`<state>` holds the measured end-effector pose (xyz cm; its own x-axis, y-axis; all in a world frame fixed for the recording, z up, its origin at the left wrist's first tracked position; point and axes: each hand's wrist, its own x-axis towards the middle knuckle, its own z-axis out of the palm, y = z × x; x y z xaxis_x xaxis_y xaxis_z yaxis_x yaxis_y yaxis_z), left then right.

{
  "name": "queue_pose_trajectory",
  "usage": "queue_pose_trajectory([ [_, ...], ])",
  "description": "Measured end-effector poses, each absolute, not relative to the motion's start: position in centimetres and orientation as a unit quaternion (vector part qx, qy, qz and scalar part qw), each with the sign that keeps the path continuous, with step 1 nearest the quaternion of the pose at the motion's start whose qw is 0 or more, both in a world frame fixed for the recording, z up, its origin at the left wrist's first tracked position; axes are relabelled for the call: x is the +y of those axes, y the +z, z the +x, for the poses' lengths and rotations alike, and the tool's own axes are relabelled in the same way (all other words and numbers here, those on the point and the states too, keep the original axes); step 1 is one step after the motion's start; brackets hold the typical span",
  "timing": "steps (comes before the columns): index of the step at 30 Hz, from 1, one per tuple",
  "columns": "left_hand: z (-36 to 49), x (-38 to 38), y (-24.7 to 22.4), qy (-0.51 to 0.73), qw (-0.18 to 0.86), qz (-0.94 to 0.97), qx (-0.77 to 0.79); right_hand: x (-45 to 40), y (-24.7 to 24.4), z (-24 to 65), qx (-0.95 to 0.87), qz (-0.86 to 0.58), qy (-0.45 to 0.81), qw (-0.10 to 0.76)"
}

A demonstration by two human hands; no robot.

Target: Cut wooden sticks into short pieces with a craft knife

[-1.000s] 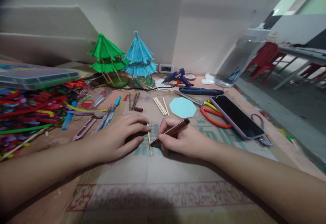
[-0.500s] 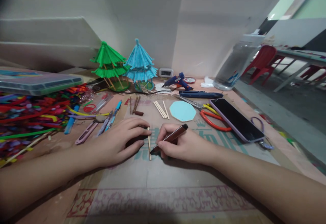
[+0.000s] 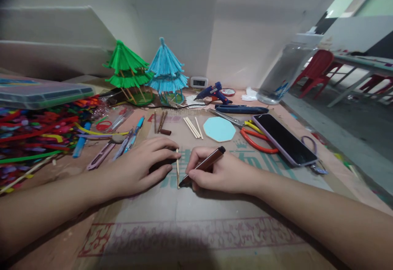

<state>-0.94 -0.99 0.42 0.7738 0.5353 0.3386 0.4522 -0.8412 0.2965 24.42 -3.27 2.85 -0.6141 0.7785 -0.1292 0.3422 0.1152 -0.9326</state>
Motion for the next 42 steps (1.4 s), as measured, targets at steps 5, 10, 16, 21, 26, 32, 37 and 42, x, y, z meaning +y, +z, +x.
queue_pose_trajectory([
  [5,-0.91,-0.94,0.4,0.211,0.09,0.938,0.26,-3.16,2.73,24.53,-0.723,-0.383,0.534,0.214],
  [10,-0.93,-0.89,0.36,0.212,0.091,0.938,0.26,-3.25,2.7,24.63,-0.721,-0.374,0.55,0.195],
  [16,-0.93,-0.97,0.43,0.213,0.095,0.935,0.265,-3.31,2.78,24.65,-0.726,-0.368,0.546,0.198],
  [21,-0.97,-0.95,0.38,0.214,0.094,0.935,0.266,-3.22,2.87,24.61,-0.724,-0.373,0.549,0.19],
  [26,-0.92,-0.89,0.47,0.204,0.092,0.938,0.265,-3.19,2.86,24.55,-0.724,-0.37,0.548,0.198],
  [32,-0.9,-0.97,0.56,0.198,0.093,0.937,0.272,-3.27,3.13,24.45,-0.737,-0.362,0.509,0.258],
  [37,-0.95,-0.96,0.55,0.192,0.101,0.935,0.281,-3.24,3.11,24.41,-0.754,-0.333,0.502,0.262],
  [42,-0.9,-0.86,0.59,0.19,0.102,0.936,0.28,-3.43,3.18,24.13,-0.74,-0.387,0.485,0.26],
])
